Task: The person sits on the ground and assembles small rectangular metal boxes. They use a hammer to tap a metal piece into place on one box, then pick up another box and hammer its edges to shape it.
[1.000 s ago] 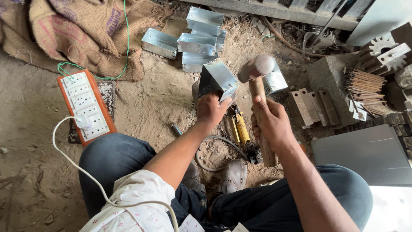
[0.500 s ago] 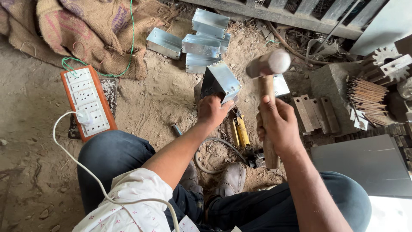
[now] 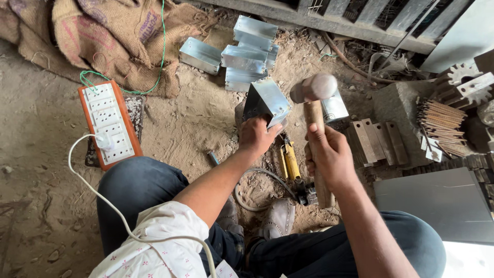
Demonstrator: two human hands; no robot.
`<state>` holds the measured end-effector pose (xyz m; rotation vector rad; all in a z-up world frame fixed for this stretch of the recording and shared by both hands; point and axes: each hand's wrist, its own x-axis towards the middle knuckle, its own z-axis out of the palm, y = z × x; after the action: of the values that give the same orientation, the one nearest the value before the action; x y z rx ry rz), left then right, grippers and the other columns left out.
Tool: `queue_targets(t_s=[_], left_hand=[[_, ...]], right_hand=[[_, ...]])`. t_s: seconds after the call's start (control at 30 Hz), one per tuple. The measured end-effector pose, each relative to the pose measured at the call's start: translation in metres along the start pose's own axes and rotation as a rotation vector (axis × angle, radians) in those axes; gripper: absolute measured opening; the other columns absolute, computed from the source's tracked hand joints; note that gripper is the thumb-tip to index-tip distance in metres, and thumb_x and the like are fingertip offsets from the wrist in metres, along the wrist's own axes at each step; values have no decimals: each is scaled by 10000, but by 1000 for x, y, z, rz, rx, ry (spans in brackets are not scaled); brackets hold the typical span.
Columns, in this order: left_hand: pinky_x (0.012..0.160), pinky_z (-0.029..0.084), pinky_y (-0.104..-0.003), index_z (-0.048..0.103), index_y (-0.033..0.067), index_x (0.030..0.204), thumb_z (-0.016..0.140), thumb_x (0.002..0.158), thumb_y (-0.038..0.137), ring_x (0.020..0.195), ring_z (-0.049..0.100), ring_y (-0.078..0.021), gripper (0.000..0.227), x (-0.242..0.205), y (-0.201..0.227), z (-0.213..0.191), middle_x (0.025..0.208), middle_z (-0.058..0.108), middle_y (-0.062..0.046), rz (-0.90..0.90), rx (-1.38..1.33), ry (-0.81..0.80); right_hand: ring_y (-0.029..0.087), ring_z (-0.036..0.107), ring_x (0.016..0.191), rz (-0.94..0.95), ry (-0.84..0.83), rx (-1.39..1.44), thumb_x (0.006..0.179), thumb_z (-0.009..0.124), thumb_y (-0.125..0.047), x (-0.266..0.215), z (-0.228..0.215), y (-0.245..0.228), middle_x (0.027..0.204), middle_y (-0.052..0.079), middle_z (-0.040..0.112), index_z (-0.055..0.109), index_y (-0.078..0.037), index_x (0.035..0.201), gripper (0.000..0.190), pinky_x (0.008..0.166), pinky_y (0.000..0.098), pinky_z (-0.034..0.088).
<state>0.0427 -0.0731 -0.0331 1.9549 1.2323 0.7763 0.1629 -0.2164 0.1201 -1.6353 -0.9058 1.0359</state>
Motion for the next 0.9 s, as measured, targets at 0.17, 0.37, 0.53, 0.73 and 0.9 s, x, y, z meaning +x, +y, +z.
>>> queue_targets(t_s=[0.17,0.37,0.53,0.73,0.9], left_hand=[[890,559,-455,776,79,1034,768,894,318,845,759,-317,276,0,4,-5,945,791,-162,151,72,91],[838,604,-395,745,81,1058,714,929,345,824,781,-254,296,0,1,2,988,788,-112,-41,-18,-25],[846,588,-400,765,76,1030,728,924,346,838,769,-264,293,-2,4,-3,955,795,-125,4,21,6],[837,595,-416,763,76,1061,739,903,346,838,765,-275,315,-2,8,-6,957,788,-129,9,17,23],[826,597,-417,767,77,1037,728,918,353,839,766,-268,304,-2,5,-8,943,790,-117,-10,4,-8]], right_hand=[[95,512,471,130,44,-147,1039,527,-435,1,11,-2,646,2,566,595,-53,912,408,407,277,457],[101,507,457,-10,-49,-66,1046,516,-397,-7,0,-5,641,26,570,565,-51,908,375,391,281,447],[117,487,456,163,3,-318,1033,507,-418,-5,20,-3,643,28,574,623,-83,942,367,397,301,456],[104,507,461,77,-30,-128,1033,515,-416,-13,10,-6,642,14,572,601,-47,934,391,402,285,462],[110,484,451,88,-26,-214,1023,498,-415,-11,22,-4,634,8,562,617,-72,909,381,383,294,443]])
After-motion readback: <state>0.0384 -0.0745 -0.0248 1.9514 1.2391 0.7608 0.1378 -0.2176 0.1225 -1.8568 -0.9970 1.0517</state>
